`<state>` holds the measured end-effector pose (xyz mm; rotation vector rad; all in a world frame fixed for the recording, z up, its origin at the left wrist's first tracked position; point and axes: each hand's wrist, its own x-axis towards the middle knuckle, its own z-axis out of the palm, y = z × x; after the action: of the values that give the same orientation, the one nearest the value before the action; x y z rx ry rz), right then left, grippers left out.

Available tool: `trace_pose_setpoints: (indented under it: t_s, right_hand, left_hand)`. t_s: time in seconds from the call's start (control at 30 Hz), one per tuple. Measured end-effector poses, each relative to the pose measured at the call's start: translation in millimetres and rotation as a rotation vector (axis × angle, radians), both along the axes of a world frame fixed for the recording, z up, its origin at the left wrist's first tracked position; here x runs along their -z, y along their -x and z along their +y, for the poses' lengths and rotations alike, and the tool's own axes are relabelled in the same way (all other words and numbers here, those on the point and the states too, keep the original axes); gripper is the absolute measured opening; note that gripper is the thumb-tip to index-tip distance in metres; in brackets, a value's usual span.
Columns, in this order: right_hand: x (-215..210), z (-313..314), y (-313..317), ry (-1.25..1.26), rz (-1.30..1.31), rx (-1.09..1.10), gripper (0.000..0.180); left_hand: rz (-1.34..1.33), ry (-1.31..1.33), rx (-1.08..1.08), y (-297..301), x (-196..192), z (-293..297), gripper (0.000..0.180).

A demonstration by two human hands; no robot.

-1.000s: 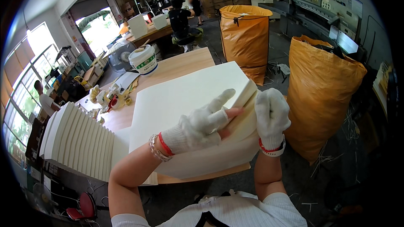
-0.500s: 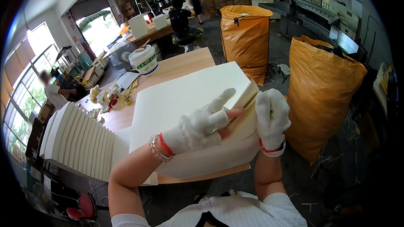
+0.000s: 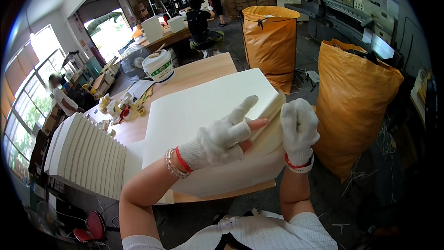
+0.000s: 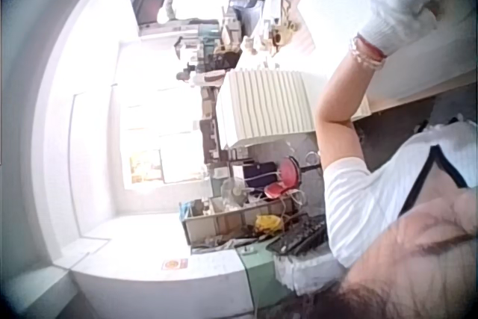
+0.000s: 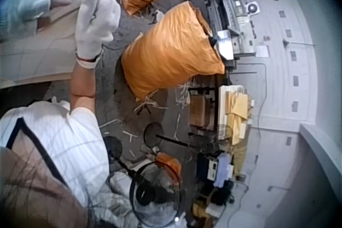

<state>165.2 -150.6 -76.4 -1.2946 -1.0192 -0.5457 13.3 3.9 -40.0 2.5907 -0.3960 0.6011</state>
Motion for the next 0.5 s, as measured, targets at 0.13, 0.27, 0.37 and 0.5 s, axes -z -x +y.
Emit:
trace_pose_setpoints:
  t_s: [0.13, 0.27, 0.37, 0.5]
  right_hand:
    - [-4, 3, 4, 0.003, 0.002, 0.020, 0.024]
    - [-1, 2, 3, 0.018, 0.059, 0.057, 0.025]
    - [0, 3, 3, -0.006, 0.046, 0.050, 0.026]
    - [0, 2, 2, -0.014, 0.021, -0.010, 0.027]
  left_hand:
    - [0.042, -0.048, 0.070, -3, 5, 8, 0.041]
    - [0.068, 0.047, -0.037, 1, -2, -3, 0.038]
    - [0.005, 0.002, -0.053, 0, -2, -3, 0.039]
    - [0.014, 0.001, -0.001, -1, -1, -3, 0.046]
